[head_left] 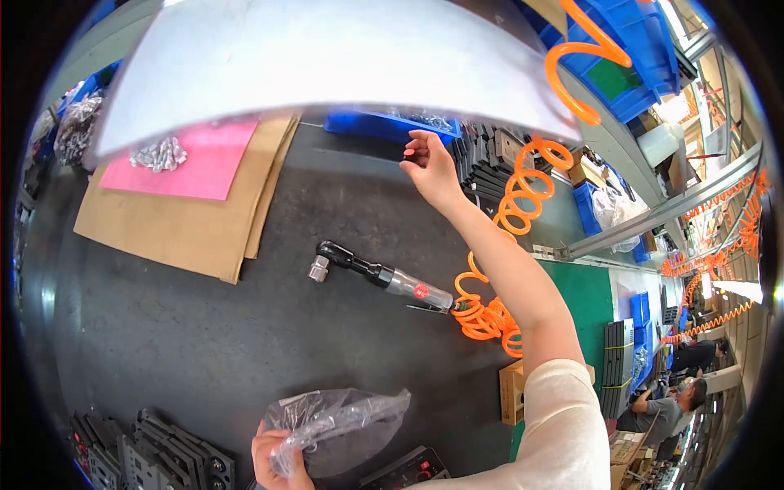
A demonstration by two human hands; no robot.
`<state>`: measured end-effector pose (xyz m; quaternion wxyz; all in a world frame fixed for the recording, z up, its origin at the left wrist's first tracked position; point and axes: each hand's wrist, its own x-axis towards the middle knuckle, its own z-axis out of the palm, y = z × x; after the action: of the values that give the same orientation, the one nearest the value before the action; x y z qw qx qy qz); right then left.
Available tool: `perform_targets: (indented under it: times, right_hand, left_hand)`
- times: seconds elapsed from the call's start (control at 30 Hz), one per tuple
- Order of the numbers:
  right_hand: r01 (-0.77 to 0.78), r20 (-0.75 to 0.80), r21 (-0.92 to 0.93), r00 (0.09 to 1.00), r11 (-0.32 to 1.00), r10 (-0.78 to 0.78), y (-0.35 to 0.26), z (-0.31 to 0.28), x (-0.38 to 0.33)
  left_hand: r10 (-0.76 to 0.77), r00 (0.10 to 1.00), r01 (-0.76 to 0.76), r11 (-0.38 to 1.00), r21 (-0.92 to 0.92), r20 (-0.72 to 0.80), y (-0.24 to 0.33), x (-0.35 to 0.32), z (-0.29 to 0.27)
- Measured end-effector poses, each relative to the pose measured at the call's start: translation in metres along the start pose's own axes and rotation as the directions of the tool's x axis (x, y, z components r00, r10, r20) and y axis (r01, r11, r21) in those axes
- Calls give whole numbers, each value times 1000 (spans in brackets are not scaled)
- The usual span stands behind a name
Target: The person is assembling an electronic control panel by installing a circuit board and then packing components into a plastic bag.
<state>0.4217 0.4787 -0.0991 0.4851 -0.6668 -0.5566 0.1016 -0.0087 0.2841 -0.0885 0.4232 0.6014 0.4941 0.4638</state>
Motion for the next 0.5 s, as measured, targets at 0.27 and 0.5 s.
perform_targets:
  times: [0.27, 0.5]
  right_hand:
    - [127, -59, 18, 990, 992, -126, -50, 9, -18]
    - [-213, 183, 88, 964, 973, 194, -63, 3, -47]
  left_hand:
    - [-214, 977, 214, 976, 46, -4, -5, -8, -13]
    - [-205, 977, 208, 975, -76, 52, 4, 5, -4]
